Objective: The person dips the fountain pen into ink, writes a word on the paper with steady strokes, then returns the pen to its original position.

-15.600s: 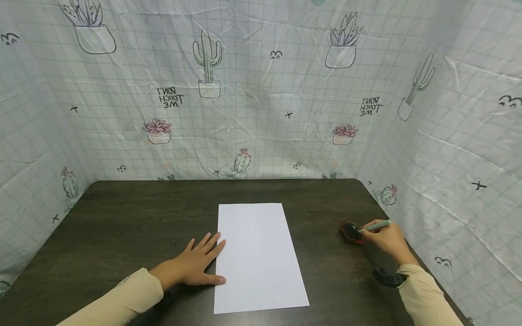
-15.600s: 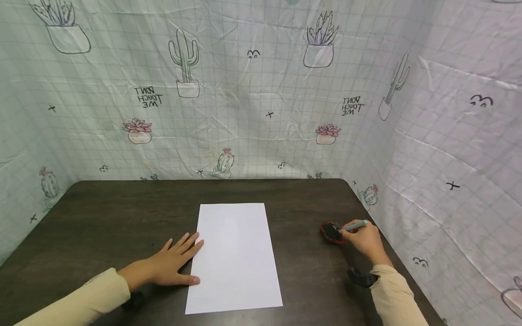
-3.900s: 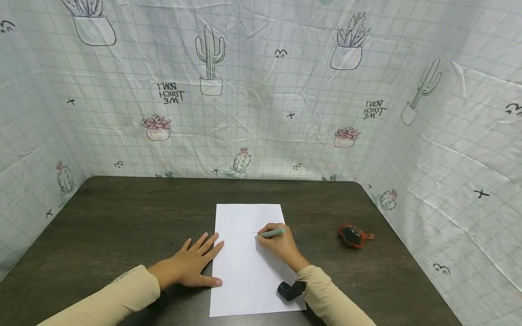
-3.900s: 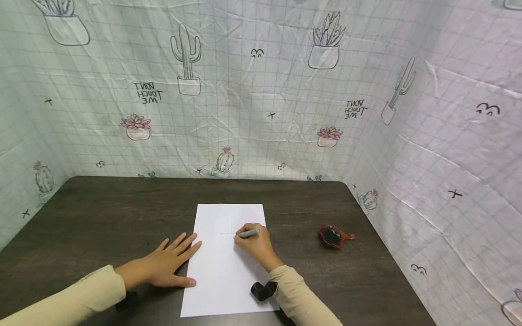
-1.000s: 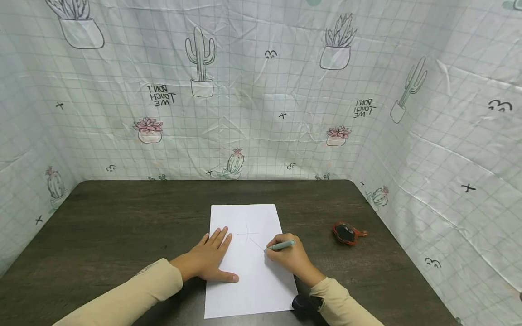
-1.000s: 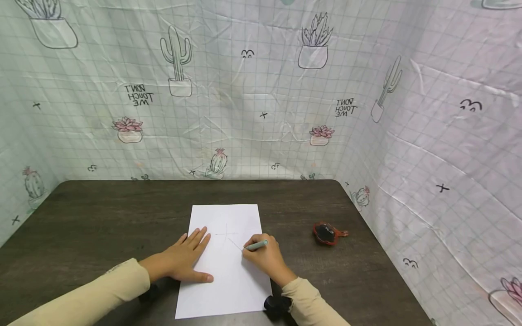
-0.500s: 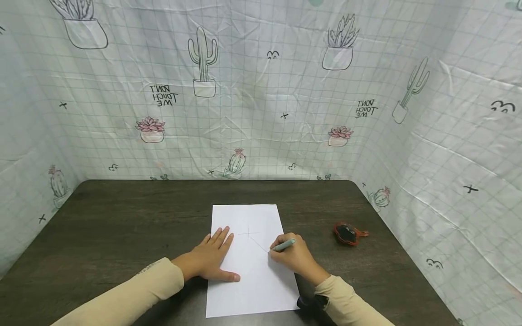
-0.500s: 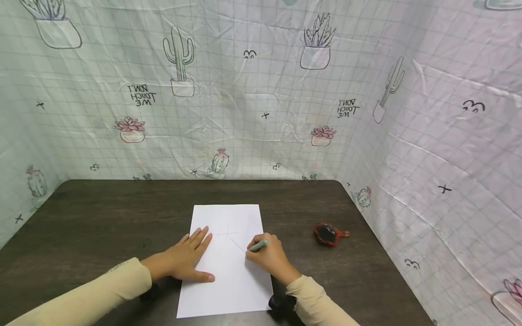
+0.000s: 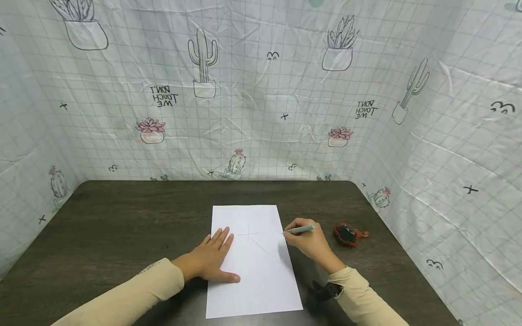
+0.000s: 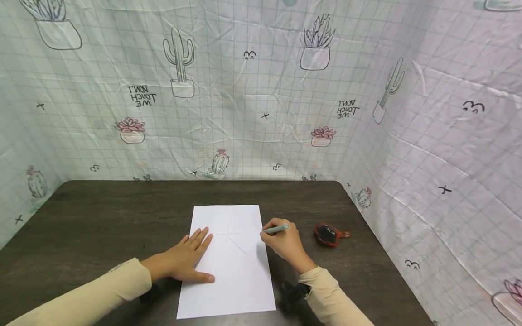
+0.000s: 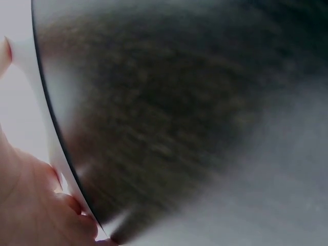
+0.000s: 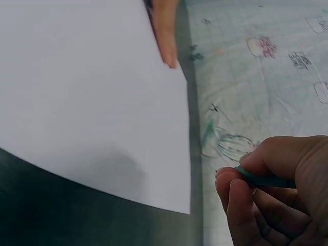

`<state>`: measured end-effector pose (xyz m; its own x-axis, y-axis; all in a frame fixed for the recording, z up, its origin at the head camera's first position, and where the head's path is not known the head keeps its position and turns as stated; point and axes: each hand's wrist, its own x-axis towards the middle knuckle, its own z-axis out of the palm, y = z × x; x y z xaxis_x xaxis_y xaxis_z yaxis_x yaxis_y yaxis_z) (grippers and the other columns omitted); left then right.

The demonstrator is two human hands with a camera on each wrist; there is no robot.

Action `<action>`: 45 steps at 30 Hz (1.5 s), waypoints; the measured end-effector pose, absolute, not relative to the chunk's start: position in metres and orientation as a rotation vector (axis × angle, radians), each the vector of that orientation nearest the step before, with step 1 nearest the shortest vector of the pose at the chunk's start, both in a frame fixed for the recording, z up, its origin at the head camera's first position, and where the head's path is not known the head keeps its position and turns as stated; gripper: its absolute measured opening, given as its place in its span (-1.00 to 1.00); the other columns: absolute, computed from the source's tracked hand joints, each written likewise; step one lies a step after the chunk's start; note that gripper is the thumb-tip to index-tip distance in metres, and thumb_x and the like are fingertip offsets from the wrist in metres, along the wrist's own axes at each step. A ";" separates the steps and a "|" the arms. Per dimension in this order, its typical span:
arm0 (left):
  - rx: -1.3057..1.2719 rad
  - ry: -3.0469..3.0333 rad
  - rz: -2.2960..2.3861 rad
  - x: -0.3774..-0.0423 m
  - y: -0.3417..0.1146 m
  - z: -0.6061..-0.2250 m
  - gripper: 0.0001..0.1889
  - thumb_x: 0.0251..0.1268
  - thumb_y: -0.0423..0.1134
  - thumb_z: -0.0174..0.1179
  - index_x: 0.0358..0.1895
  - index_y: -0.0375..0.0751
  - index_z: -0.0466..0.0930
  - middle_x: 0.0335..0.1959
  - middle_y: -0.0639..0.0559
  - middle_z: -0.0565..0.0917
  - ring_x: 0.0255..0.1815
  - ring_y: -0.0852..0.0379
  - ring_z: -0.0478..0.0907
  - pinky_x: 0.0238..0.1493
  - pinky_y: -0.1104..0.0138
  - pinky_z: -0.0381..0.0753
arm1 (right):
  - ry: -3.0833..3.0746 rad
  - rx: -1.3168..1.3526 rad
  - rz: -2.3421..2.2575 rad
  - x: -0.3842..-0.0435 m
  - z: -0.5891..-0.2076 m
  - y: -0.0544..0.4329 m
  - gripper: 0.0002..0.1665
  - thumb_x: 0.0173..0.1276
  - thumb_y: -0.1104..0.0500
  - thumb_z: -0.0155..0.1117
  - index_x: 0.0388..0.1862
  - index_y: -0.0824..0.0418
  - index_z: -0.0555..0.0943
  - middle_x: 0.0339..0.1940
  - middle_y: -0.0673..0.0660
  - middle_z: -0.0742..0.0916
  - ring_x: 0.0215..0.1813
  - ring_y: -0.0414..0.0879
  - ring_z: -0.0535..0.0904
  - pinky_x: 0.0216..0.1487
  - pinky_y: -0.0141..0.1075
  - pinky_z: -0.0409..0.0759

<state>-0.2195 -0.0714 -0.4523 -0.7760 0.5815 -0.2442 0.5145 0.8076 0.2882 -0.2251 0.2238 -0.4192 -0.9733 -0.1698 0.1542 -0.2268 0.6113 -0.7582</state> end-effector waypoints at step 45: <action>0.875 2.687 0.279 -0.221 -0.073 -0.458 0.21 0.00 0.59 -0.01 0.54 -0.24 -0.11 0.57 -0.19 -0.18 0.56 -0.14 -0.24 0.45 -0.09 -0.09 | -2.444 0.262 1.925 -0.228 -0.405 0.377 -0.47 0.51 0.30 -0.01 0.43 0.24 0.30 0.09 -0.01 0.69 0.02 -0.26 0.65 -0.07 -0.35 0.62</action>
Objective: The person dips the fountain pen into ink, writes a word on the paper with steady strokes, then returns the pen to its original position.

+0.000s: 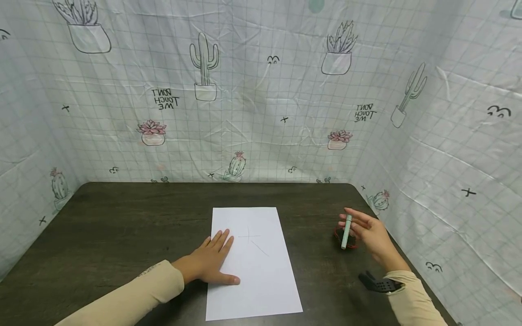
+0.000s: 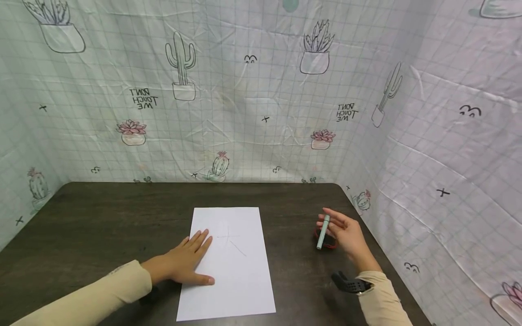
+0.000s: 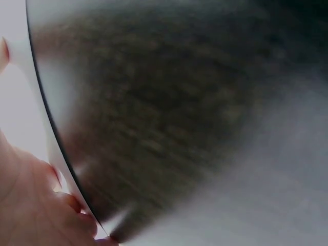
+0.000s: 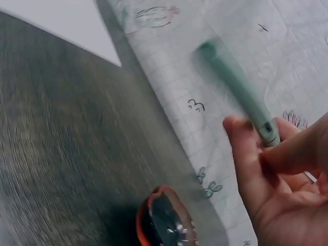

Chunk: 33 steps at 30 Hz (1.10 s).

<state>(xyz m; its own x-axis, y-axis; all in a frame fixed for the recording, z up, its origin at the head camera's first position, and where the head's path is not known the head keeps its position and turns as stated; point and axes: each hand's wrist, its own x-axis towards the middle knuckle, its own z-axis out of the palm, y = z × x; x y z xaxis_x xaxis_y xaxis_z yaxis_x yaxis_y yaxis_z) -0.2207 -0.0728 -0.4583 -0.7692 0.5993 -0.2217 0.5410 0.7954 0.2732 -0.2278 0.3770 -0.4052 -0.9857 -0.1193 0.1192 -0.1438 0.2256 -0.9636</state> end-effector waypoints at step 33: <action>0.862 2.690 0.254 -0.220 -0.071 -0.455 0.20 0.00 0.59 -0.02 0.54 -0.22 -0.10 0.57 -0.17 -0.17 0.56 -0.14 -0.23 0.46 -0.07 -0.09 | -2.856 -0.145 1.394 -0.223 -0.410 0.426 -0.41 0.47 0.12 0.13 0.25 0.58 0.37 -0.24 0.10 0.77 -0.25 -0.23 0.67 -0.28 -0.37 0.55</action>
